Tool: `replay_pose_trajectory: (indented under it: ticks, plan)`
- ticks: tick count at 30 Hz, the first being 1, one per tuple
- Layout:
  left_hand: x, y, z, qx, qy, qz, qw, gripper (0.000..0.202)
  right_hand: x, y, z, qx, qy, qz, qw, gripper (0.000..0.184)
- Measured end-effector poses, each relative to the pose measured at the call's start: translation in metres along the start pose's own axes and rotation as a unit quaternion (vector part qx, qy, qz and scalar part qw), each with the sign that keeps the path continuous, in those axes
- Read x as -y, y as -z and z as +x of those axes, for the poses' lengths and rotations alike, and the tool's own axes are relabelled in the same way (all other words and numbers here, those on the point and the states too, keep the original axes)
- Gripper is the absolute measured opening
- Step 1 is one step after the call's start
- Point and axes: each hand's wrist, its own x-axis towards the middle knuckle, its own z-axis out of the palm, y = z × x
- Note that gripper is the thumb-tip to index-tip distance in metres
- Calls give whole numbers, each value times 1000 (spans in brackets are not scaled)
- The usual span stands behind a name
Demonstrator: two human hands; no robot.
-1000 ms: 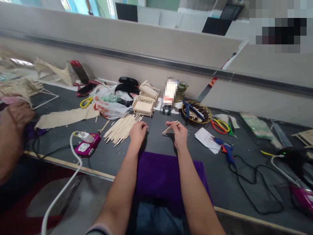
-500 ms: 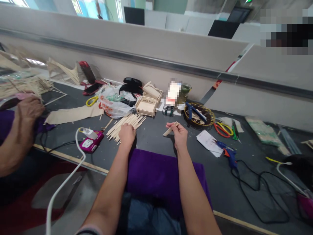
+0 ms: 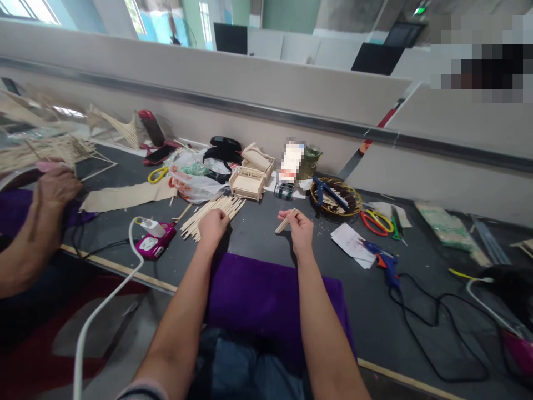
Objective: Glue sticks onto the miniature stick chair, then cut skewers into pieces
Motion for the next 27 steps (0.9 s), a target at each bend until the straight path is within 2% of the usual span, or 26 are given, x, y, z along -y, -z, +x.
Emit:
replay_pose_trajectory:
  ticks: [3, 5, 7, 10, 12, 15, 17, 20, 22, 27]
  plan:
    - [3, 0, 12, 3, -16, -121, 993, 18, -1, 0, 0, 1, 2, 3, 1000, 20]
    - [2, -1, 18, 33, -13, -240, 970, 14, -1, 1, 1, 1, 1, 2, 1000, 20]
    - [0, -3, 22, 74, 18, -368, 927, 14, -1, 1, 1, 1, -1, 0, 1000, 20]
    - [-6, -6, 20, 139, 44, -514, 845, 23, -1, 0, 1, 8, -3, -2, 1000, 20]
    - [-16, -8, 14, 166, 27, -580, 797, 32, -1, -2, 0, 15, -5, 2, 1000, 20]
    - [-42, -14, 1, 168, -23, -663, 729, 40, 2, -3, -1, 22, -4, 13, 1000, 19]
    - [-64, -21, -7, 162, -65, -692, 700, 40, 5, -3, -1, 21, 7, 15, 1000, 18]
    - [-90, -37, -16, 171, -125, -704, 678, 36, 9, 0, -1, 4, 45, -31, 999, 17]
    - [-100, -48, -19, 167, -134, -701, 680, 34, 11, 1, 0, -10, 62, -77, 995, 18]
    - [-99, -68, -22, 170, -133, -678, 703, 29, 11, 2, 0, -11, 34, -88, 995, 21]
